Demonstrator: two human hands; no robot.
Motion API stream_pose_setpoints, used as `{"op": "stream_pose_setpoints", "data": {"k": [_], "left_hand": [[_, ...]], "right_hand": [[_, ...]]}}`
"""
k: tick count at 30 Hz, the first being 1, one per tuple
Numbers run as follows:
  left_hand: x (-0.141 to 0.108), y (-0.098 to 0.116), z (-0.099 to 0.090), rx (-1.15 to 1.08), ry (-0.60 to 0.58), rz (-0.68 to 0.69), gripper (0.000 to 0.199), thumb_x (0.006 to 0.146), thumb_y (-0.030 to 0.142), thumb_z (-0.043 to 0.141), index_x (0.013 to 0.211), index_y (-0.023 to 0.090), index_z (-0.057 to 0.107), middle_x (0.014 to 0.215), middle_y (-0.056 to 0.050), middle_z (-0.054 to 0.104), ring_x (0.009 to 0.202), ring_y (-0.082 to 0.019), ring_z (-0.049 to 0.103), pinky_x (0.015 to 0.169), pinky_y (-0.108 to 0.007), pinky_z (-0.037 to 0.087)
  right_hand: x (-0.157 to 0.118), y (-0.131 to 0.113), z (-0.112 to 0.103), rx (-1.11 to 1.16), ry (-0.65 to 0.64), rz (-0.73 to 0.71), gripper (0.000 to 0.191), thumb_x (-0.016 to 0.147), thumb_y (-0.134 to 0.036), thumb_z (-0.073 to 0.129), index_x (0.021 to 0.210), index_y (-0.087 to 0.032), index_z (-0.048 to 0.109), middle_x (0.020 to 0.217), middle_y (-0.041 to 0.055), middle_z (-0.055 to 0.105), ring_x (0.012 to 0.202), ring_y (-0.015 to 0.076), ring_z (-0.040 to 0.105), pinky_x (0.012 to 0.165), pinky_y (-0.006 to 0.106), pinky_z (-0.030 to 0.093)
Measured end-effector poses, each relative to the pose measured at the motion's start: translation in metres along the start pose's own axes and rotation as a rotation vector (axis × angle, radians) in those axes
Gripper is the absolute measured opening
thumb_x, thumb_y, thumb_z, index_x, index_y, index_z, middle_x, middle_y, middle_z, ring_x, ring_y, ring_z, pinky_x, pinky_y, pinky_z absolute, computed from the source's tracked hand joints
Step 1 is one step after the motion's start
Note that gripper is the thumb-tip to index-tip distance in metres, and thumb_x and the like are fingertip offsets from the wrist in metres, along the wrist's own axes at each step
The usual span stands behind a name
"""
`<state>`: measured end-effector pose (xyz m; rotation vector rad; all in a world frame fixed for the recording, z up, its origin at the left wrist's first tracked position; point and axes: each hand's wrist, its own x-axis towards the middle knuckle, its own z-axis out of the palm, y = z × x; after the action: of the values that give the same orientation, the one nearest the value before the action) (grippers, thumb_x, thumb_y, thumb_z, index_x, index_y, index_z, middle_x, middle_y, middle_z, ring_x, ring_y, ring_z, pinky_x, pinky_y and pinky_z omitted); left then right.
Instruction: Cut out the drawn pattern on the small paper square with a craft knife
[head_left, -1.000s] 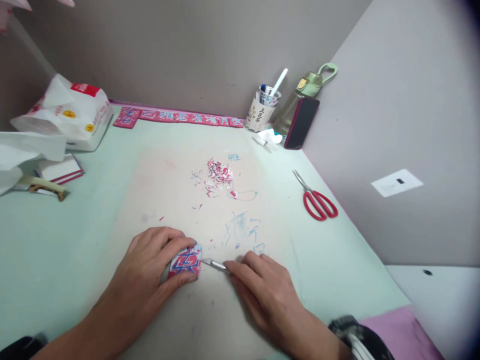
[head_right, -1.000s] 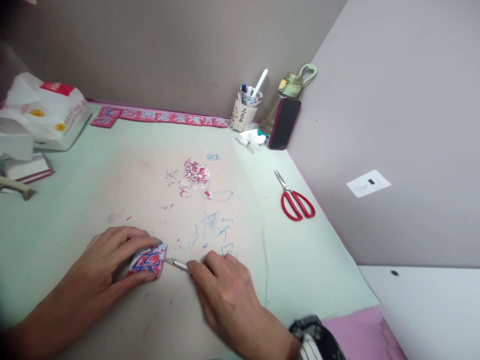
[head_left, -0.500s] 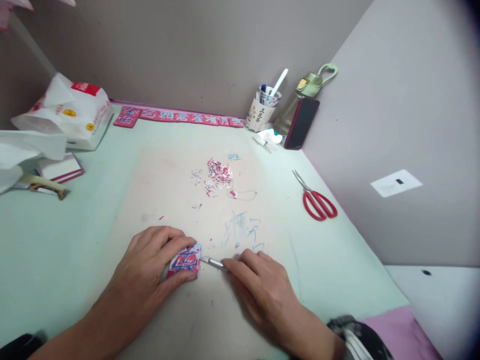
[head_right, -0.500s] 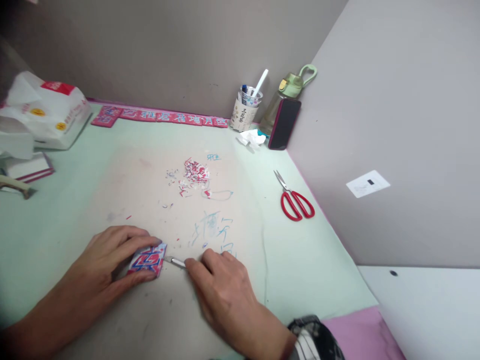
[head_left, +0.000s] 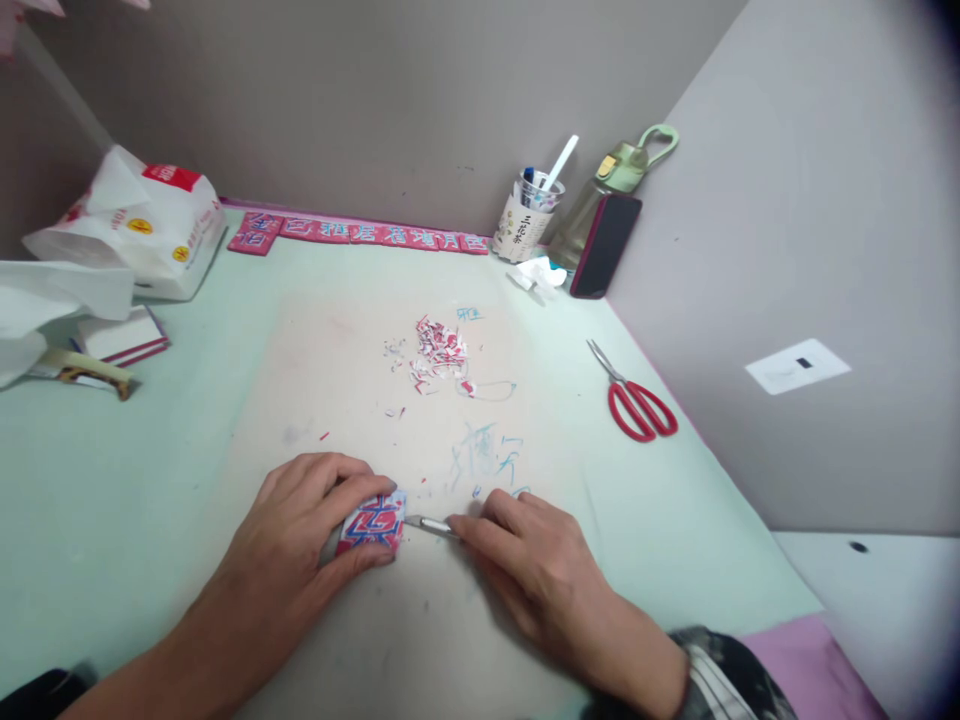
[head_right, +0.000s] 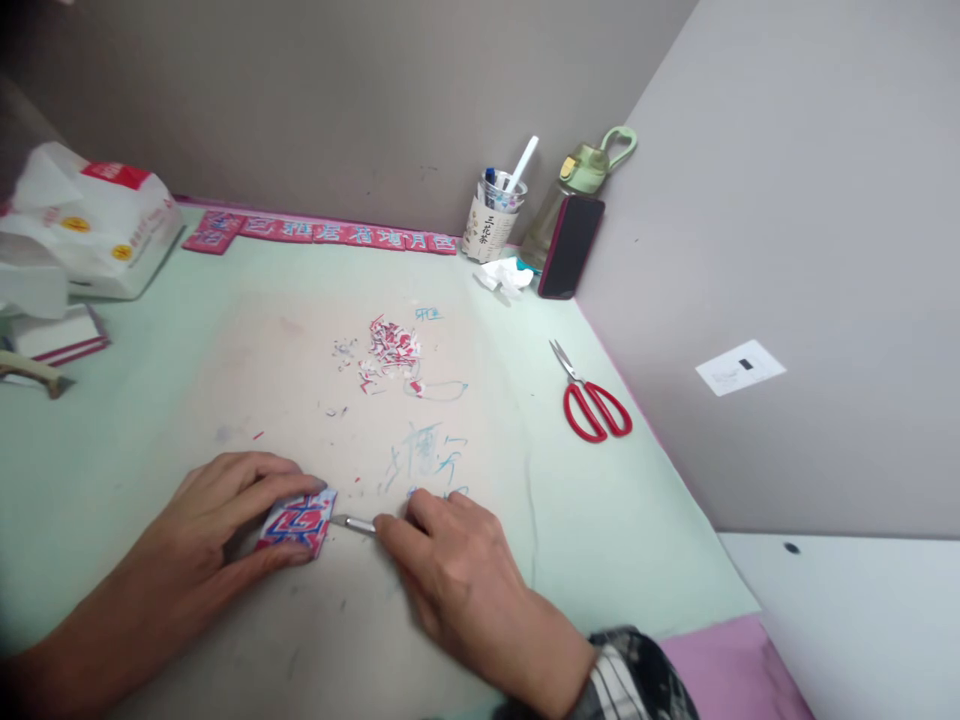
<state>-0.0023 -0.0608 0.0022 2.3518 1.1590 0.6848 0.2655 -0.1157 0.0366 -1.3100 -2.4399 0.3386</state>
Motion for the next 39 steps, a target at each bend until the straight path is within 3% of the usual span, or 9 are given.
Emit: {"op": "stream_pose_setpoints", "data": {"k": [5,11,39], "left_hand": [[0.001,-0.002,-0.002,0.011,-0.057,0.010,0.032,0.094,0.048,0.068,0.124,0.037,0.064,0.116,0.001,0.069,0.111,-0.027,0.060,0.093,-0.040,0.045],[0.000,0.001,0.002,-0.021,0.014,-0.030,0.030,0.095,0.053,0.064,0.119,0.036,0.066,0.115,0.000,0.069,0.111,-0.028,0.060,0.095,-0.042,0.044],[0.005,-0.001,-0.003,-0.021,-0.051,-0.010,0.030,0.091,0.047,0.071,0.118,0.035,0.067,0.113,0.002,0.071,0.108,-0.026,0.063,0.093,-0.039,0.046]], "right_hand": [[0.005,-0.001,-0.002,-0.016,0.014,-0.027,0.024,0.100,-0.008,0.043,0.108,-0.016,0.065,0.082,0.0047,0.058,0.066,0.0189,0.044,0.060,0.031,0.034],[0.004,-0.004,0.009,-0.066,0.036,-0.038,0.024,0.098,-0.006,0.045,0.109,-0.016,0.064,0.082,0.0041,0.057,0.067,0.0197,0.042,0.063,0.033,0.033],[0.006,0.003,0.009,-0.058,0.061,-0.077,0.028,0.096,-0.002,0.045,0.113,-0.014,0.063,0.085,0.0054,0.059,0.068,0.0192,0.044,0.063,0.032,0.036]]}}
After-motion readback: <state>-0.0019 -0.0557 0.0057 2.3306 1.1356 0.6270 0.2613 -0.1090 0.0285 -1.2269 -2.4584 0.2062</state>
